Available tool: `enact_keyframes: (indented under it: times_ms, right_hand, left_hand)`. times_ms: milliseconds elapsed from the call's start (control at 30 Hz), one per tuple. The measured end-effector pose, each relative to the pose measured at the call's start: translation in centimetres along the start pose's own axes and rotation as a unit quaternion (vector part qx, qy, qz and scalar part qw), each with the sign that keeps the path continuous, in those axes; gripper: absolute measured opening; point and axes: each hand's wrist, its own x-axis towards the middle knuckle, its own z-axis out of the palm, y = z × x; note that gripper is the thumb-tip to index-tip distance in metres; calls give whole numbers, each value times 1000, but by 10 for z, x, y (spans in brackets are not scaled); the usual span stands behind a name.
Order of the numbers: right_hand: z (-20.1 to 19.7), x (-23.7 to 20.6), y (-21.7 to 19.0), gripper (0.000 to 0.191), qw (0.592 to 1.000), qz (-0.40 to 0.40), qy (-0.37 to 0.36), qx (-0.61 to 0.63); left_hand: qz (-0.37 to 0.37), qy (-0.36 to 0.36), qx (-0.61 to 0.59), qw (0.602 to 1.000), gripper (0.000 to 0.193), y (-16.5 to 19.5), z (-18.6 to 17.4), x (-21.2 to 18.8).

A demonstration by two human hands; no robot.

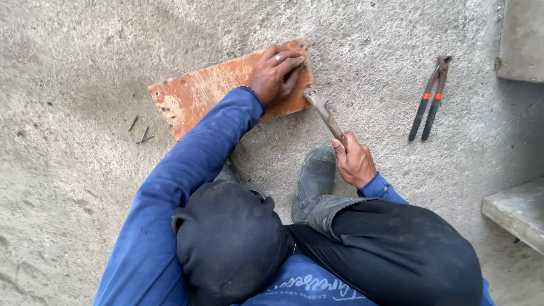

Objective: The person assembles a small wooden box-like structure by joining several wooden pieces together. They use a hammer to drive nails into the wood to secure the joints, repeatedly flipping the object to work on different sides.

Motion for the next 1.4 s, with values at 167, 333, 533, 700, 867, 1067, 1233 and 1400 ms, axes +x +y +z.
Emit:
enact_keyframes:
  times_ms: [167,333,533,700,867,1067,1233,1400]
  right_hand:
    - [-3,0,0,31,1000,7,-13,2]
    - [-2,2,6,33,1000,-7,-1,27]
    - [-3,3,12,38,992,20,4,123]
    - [-24,14,0,44,990,-36,6,135]
    - [-36,33,-15,45,989,-109,47,85]
    - [-34,42,-19,47,991,-118,40,44]
    - [-38,38,-4,50,978,-105,66,169]
    - [-22,41,13,49,985,-79,52,142]
  left_hand:
    - [16,27,92,995,41,-7,-27,-7]
    - [-151,-109,222,957,62,-5,-50,-11]
    - [-202,-187,209,938,56,0,-53,-4]
    - [-203,-185,211,938,57,-1,-55,0]
    - [-213,-189,200,938,56,-6,-53,-5]
    - [-219,-206,183,936,53,-12,-52,-13]
    - [-187,-158,217,945,52,-8,-51,-12]
    - [-197,-157,183,950,47,-3,-56,-10]
